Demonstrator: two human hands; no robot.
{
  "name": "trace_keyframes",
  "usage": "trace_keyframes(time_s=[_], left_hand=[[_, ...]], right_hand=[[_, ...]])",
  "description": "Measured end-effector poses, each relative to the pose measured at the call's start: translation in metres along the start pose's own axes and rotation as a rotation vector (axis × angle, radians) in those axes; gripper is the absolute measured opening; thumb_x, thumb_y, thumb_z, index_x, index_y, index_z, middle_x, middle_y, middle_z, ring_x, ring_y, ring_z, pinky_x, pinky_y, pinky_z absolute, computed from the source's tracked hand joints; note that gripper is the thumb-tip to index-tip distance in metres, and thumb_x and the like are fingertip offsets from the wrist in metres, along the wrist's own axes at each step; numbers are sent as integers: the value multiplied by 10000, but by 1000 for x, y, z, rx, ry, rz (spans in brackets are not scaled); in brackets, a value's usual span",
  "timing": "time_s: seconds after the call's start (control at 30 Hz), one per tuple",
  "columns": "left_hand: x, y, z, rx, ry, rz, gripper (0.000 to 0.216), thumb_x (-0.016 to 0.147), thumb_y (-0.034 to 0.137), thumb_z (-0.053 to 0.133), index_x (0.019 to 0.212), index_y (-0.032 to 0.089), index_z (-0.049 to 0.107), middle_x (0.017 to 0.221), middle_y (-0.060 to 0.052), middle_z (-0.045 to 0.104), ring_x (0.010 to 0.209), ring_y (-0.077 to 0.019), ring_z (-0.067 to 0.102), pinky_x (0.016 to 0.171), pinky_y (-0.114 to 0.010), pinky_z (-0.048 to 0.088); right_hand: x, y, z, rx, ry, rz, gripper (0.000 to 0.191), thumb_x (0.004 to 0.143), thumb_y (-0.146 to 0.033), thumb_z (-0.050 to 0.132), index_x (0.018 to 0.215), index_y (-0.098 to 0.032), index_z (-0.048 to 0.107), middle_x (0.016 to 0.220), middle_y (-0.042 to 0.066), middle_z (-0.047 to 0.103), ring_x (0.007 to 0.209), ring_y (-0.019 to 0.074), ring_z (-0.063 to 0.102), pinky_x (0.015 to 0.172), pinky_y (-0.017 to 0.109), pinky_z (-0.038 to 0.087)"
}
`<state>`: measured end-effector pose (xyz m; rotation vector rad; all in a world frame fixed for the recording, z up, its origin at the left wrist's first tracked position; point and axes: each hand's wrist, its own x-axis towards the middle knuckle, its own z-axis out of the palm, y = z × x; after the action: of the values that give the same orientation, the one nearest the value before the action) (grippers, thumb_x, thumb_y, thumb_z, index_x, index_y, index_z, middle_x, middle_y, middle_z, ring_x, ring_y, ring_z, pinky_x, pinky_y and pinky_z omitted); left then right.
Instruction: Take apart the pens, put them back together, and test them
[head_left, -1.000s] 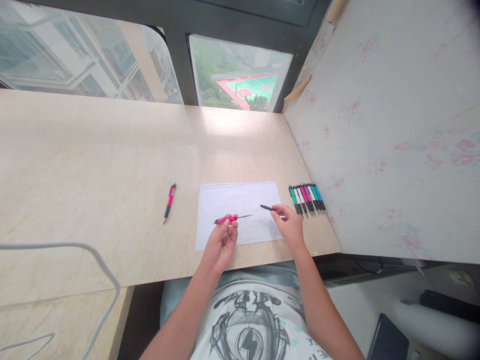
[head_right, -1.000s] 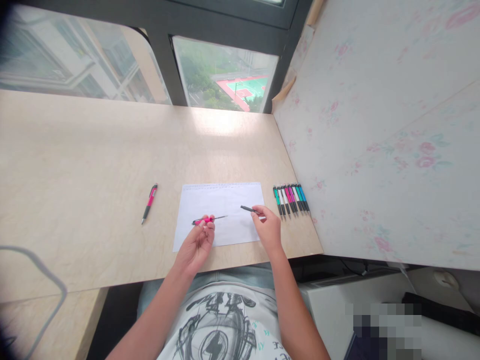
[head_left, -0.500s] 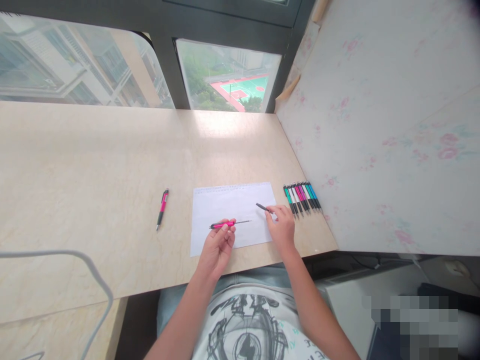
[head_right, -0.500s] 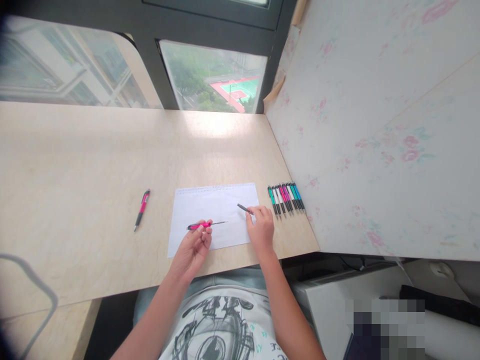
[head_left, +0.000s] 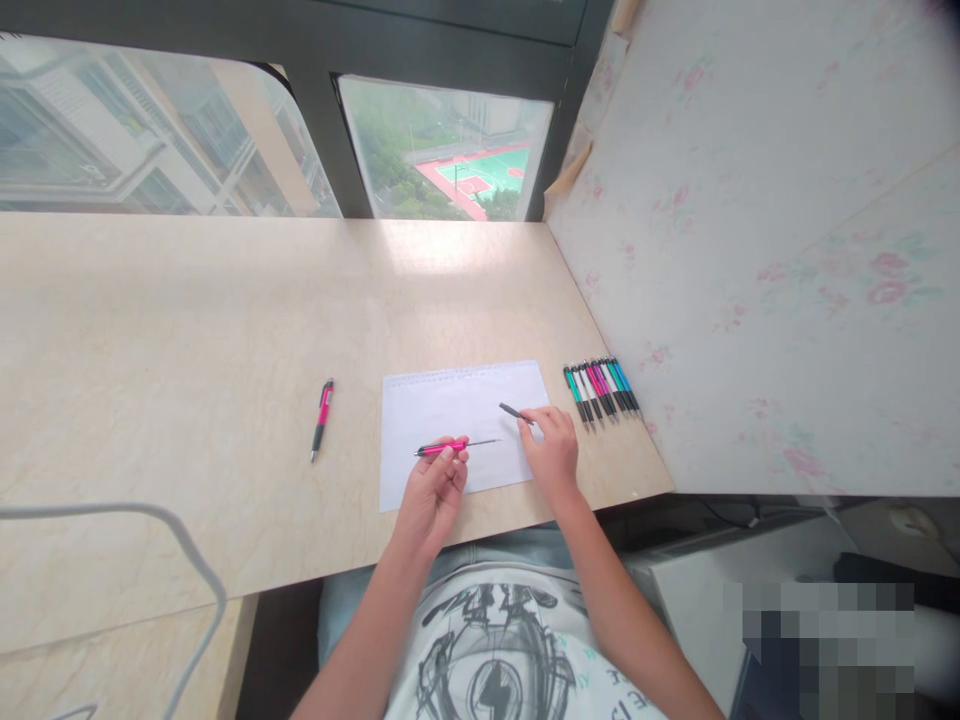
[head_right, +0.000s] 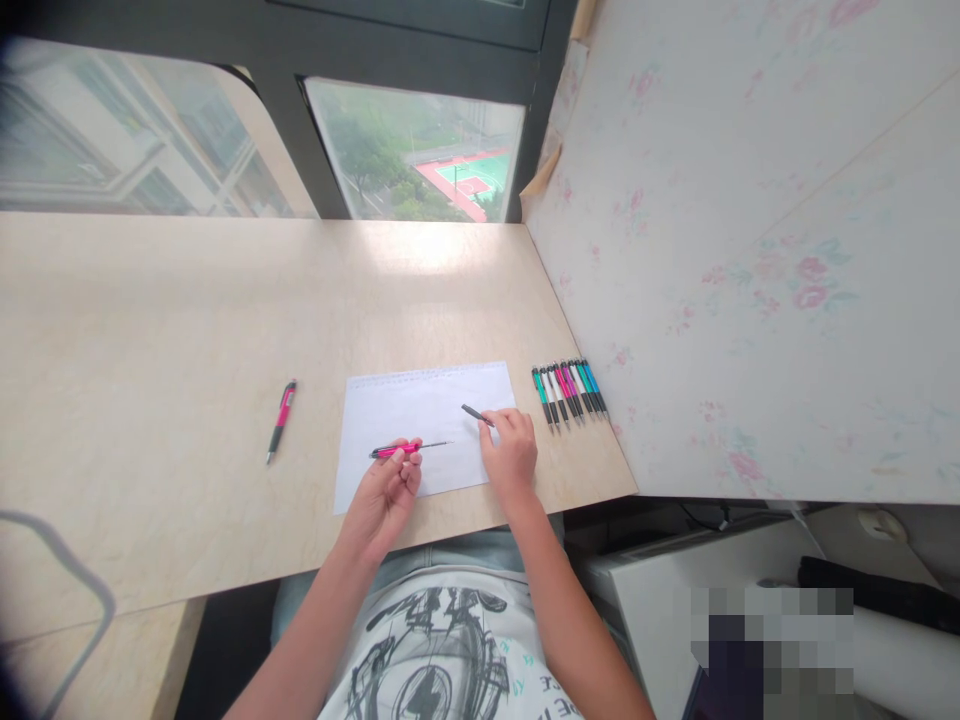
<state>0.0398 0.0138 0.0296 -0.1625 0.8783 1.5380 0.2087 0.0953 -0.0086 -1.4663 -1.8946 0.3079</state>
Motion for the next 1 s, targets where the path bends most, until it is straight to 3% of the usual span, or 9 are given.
trace_keyframes(time_s=[0.2,0.4,1.0], left_hand=[[-1,0,0,11,5,18,94,820,59,664,893,114,686,964,-90,709,734,-78,667,678,-139,579],[1,0,-3,16,-18,30,97,810,72,682,901,105,694,972,-96,712,743,-84,671,687,-141,574],[4,1,-6,10,-24,39,98,793,82,702,885,116,700,955,-89,707,736,-83,663,674,-141,572]], right_hand=[[13,-14,16,-109,37,-10,139,907,-249,583,947,-207,709,899,64,663,905,229,524,784,333,414],[18,-11,29,-268,-46,39,134,900,-246,575,964,-208,687,919,73,657,922,248,508,729,332,379],[18,-12,29,-301,-96,32,120,892,-276,572,940,-214,664,909,57,646,921,230,504,706,323,351]])
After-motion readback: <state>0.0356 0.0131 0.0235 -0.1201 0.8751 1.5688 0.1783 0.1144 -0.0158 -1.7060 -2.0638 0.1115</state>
